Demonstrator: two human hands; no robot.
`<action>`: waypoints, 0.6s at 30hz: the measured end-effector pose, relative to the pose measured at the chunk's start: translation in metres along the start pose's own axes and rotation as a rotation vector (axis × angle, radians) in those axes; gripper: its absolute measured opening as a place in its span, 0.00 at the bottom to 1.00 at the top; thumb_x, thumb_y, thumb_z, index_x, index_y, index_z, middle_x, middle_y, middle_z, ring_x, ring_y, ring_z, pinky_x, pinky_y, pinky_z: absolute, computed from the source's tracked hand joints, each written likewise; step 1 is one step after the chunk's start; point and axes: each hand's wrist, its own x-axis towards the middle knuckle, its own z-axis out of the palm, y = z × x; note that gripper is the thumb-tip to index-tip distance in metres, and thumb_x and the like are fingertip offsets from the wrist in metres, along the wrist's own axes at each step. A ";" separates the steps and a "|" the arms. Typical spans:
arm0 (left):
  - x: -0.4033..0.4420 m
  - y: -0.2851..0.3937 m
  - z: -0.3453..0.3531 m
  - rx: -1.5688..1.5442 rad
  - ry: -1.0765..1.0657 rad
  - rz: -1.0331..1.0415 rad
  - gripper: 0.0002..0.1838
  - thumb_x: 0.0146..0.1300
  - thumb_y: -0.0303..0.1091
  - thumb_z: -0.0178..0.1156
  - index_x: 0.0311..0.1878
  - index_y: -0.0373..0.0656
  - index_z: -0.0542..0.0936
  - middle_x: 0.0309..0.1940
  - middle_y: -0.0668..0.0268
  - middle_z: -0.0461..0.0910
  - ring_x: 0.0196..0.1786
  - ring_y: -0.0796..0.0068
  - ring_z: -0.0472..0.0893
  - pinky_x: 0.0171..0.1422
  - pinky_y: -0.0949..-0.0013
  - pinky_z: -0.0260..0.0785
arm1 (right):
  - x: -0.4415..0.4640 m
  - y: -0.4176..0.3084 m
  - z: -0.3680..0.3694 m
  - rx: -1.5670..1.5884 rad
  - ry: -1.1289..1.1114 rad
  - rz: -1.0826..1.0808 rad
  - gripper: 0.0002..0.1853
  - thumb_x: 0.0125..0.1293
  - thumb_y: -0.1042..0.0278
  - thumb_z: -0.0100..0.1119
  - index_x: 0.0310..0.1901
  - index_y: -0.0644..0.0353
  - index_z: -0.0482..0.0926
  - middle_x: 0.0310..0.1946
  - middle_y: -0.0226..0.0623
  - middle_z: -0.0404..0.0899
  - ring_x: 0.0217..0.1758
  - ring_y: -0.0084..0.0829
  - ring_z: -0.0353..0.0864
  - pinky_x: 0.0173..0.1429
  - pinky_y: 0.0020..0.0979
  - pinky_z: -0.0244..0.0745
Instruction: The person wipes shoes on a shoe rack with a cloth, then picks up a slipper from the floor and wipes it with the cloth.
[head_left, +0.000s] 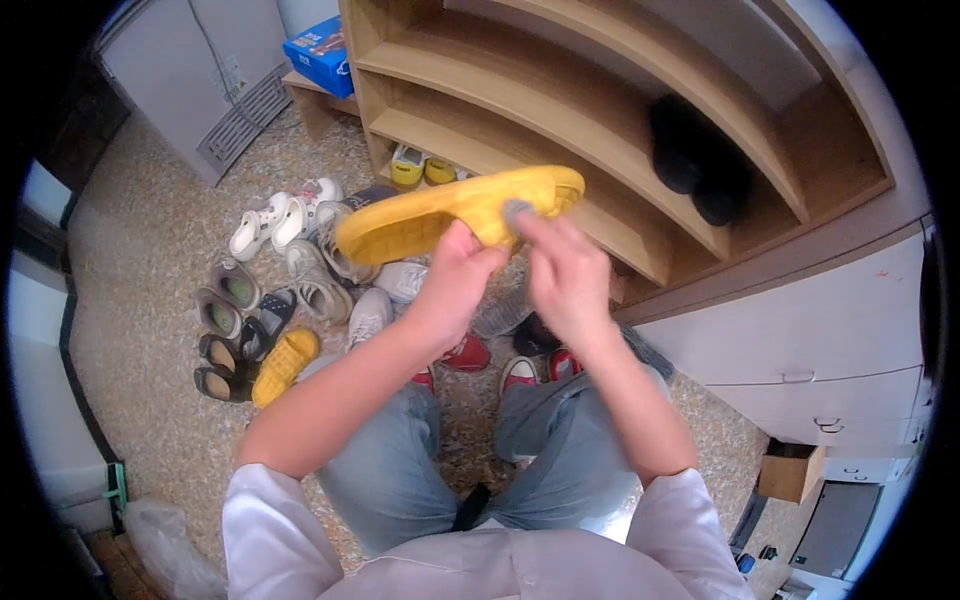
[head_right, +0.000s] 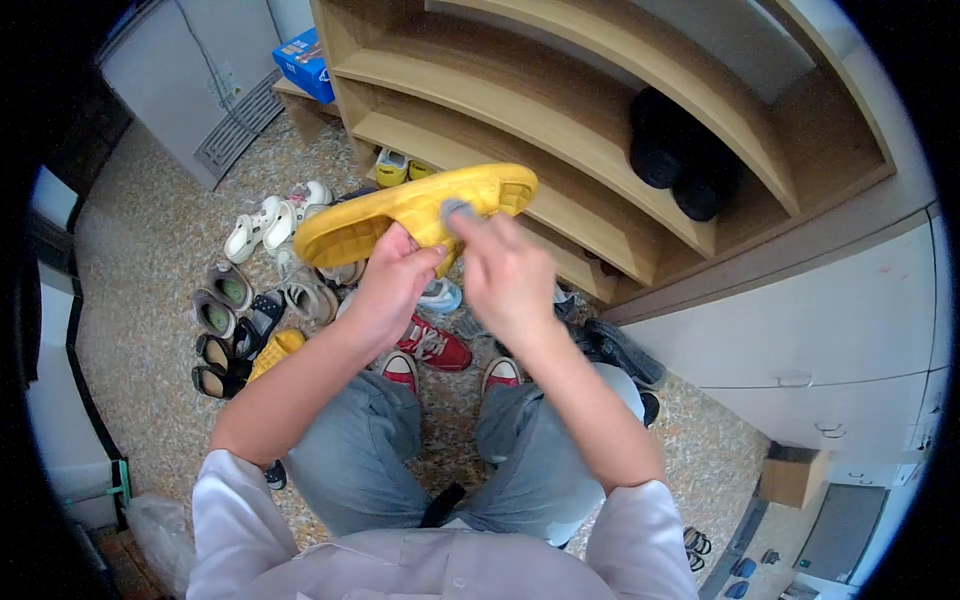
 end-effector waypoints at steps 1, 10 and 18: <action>0.000 0.002 0.000 0.012 0.007 -0.004 0.23 0.60 0.19 0.49 0.61 0.36 0.64 0.58 0.61 0.71 0.62 0.72 0.69 0.68 0.68 0.58 | -0.003 -0.006 0.001 -0.002 -0.028 0.002 0.16 0.55 0.76 0.53 0.45 0.51 0.80 0.30 0.42 0.76 0.30 0.45 0.79 0.33 0.40 0.75; -0.001 0.003 0.001 0.077 -0.004 0.050 0.21 0.61 0.19 0.48 0.59 0.35 0.66 0.57 0.62 0.71 0.61 0.72 0.70 0.67 0.68 0.58 | 0.001 -0.004 -0.002 -0.029 -0.009 0.008 0.15 0.56 0.75 0.53 0.45 0.50 0.80 0.28 0.41 0.75 0.29 0.44 0.78 0.32 0.41 0.74; -0.001 -0.001 0.000 0.106 0.010 0.079 0.22 0.60 0.20 0.48 0.59 0.35 0.66 0.57 0.62 0.72 0.61 0.72 0.70 0.66 0.68 0.58 | 0.000 -0.004 0.002 -0.035 -0.009 -0.002 0.15 0.56 0.74 0.54 0.46 0.48 0.79 0.29 0.42 0.76 0.30 0.46 0.79 0.32 0.42 0.75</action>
